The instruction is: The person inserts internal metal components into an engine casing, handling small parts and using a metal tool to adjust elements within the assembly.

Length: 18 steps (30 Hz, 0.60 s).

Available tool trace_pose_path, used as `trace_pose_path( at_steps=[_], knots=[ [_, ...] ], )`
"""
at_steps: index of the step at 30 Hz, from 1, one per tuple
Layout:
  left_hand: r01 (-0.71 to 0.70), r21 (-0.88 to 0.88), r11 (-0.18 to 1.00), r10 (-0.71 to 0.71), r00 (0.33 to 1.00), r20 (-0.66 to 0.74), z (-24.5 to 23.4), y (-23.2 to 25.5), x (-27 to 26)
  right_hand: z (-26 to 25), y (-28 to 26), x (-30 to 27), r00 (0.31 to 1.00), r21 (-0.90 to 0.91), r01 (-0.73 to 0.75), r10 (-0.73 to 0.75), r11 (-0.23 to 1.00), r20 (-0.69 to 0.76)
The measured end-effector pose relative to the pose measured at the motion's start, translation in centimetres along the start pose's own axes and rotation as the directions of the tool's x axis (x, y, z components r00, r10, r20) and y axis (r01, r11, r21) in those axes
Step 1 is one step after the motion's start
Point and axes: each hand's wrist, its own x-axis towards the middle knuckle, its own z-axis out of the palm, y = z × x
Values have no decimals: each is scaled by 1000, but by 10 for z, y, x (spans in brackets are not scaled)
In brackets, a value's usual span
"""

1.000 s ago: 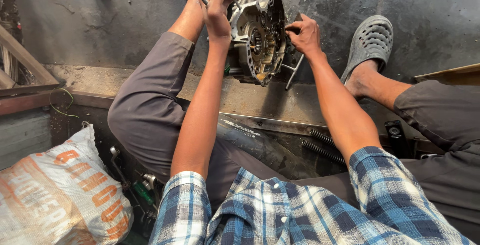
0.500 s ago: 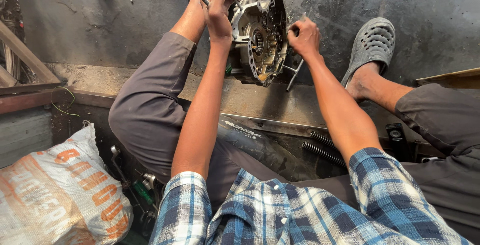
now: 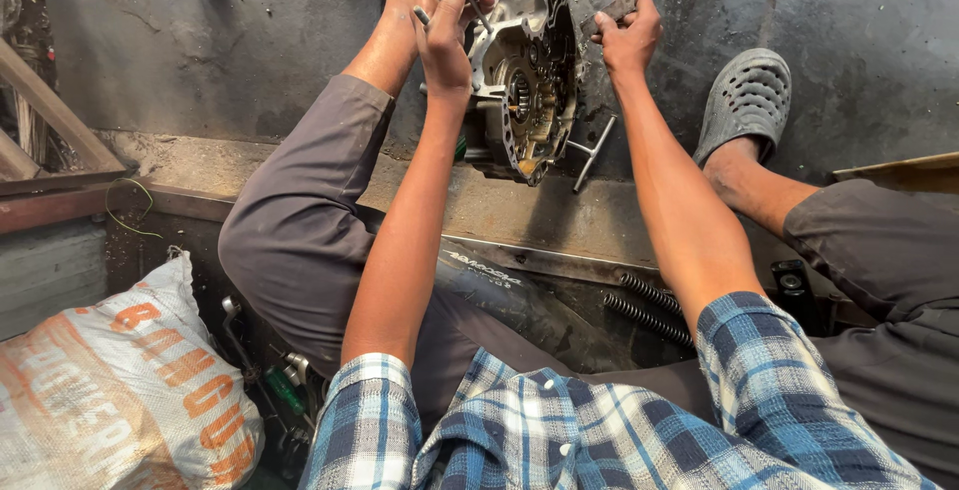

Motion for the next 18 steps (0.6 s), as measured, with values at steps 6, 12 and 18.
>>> trace_pose_path(
  at_steps=[6, 12, 18],
  knots=[
    [2, 0, 1000, -2, 1000, -4, -2, -1, 0, 1, -19, -5, 994, -135, 108, -103, 985, 43],
    [4, -37, 999, -5, 1000, -11, -5, -1, 2, -1, -39, -9, 987, -102, 143, -134, 985, 87],
    [25, -30, 999, -25, 1000, 0, -2, 3, 1, -2, -36, -1, 947, -188, 314, -292, 931, 137]
  ],
)
